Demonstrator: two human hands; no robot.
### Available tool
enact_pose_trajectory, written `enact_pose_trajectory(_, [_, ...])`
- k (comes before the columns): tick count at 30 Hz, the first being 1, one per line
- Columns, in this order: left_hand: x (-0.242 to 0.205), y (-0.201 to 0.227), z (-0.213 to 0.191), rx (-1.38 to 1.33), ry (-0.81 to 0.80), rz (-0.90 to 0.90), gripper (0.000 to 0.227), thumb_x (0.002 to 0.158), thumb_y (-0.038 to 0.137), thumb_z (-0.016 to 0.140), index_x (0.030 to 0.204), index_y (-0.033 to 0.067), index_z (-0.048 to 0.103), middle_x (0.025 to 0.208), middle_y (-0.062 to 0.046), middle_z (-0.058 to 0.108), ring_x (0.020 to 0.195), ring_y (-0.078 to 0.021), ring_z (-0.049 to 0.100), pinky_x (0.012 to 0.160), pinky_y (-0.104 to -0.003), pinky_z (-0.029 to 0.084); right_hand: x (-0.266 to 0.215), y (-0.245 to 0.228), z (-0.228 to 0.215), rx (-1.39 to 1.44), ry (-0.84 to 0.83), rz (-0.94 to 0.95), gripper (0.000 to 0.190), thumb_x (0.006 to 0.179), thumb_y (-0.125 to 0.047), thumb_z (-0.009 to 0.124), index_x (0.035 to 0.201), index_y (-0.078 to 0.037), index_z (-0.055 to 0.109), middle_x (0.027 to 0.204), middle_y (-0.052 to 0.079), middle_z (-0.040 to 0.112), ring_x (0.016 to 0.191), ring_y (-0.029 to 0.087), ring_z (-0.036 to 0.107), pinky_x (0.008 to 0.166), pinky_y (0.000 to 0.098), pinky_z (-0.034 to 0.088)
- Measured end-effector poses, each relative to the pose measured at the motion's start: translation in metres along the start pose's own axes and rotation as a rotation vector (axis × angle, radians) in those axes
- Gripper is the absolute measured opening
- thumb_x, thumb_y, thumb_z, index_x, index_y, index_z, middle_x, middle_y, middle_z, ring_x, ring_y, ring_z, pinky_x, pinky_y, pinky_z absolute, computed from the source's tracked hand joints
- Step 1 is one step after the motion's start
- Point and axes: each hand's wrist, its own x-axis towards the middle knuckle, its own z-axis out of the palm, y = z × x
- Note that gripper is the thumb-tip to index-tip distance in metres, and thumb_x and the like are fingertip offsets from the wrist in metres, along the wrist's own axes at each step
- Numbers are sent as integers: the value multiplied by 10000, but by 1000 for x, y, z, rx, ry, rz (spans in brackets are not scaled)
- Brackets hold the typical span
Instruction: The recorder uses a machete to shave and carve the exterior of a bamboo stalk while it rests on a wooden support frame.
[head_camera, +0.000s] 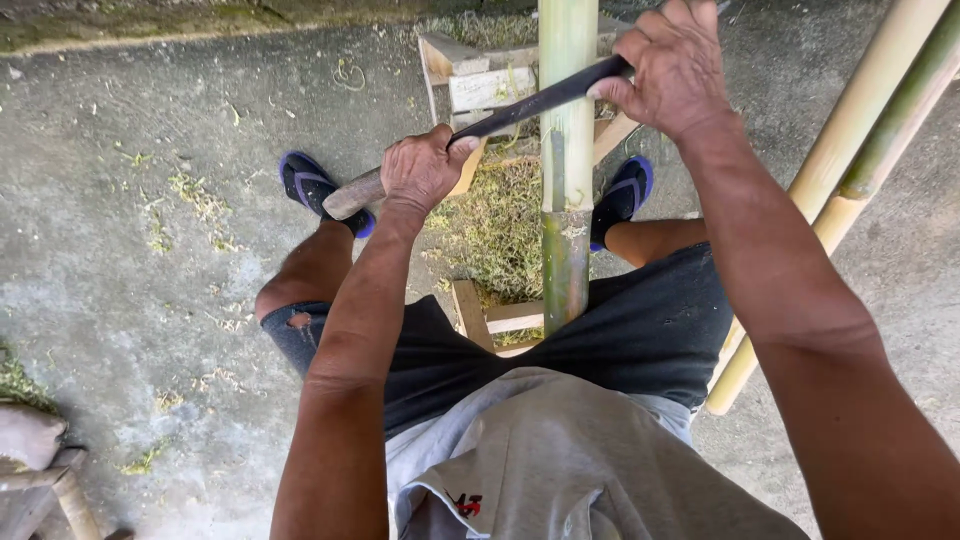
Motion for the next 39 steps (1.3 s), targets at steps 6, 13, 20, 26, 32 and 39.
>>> enact_pose_trajectory(6, [-63,-5,17,41,-223,21,697,983,748,360,779,148,650,558,-39,577,493,-222,593,548,-448,532,-65,-66,-30,133,-208,193,816,1043,-817,287,904,-160,750,794,19,568,898,206,444,959,391,348])
enact_pose_trajectory(13, [-38,-12,16,77,-198,137,765,943,801,242,748,171,630,487,25,460,390,-122,437,419,-384,462,-58,-52,-21,121,-173,241,758,1054,-791,374,881,-141,723,825,22,562,903,215,480,926,416,366])
enact_pose_trajectory(20, [-82,-6,30,44,-396,15,775,960,768,187,893,165,668,510,32,472,396,-124,451,380,-413,472,-72,-83,-49,30,-198,189,701,946,-781,384,897,-176,734,894,39,622,999,246,533,1004,434,378])
enact_pose_trajectory(26, [-48,-5,23,82,-192,67,689,983,751,329,900,180,706,584,-15,586,465,-172,555,472,-401,519,-45,-49,-35,205,-183,184,738,1028,-805,432,977,-143,755,889,27,633,971,227,527,997,428,359])
enact_pose_trajectory(32, [-56,-18,30,132,-369,205,588,1089,624,381,1007,147,714,673,-45,681,514,-169,562,498,-418,500,-67,-56,-16,183,-512,276,613,865,-770,556,903,-199,774,893,38,668,968,234,549,956,424,362])
enact_pose_trajectory(39, [-74,-5,21,91,-480,11,537,1047,580,389,1017,140,696,689,-29,647,477,-140,511,467,-357,464,-60,-73,-52,168,-509,276,543,928,-680,591,973,-167,764,902,45,659,992,242,570,1071,454,382])
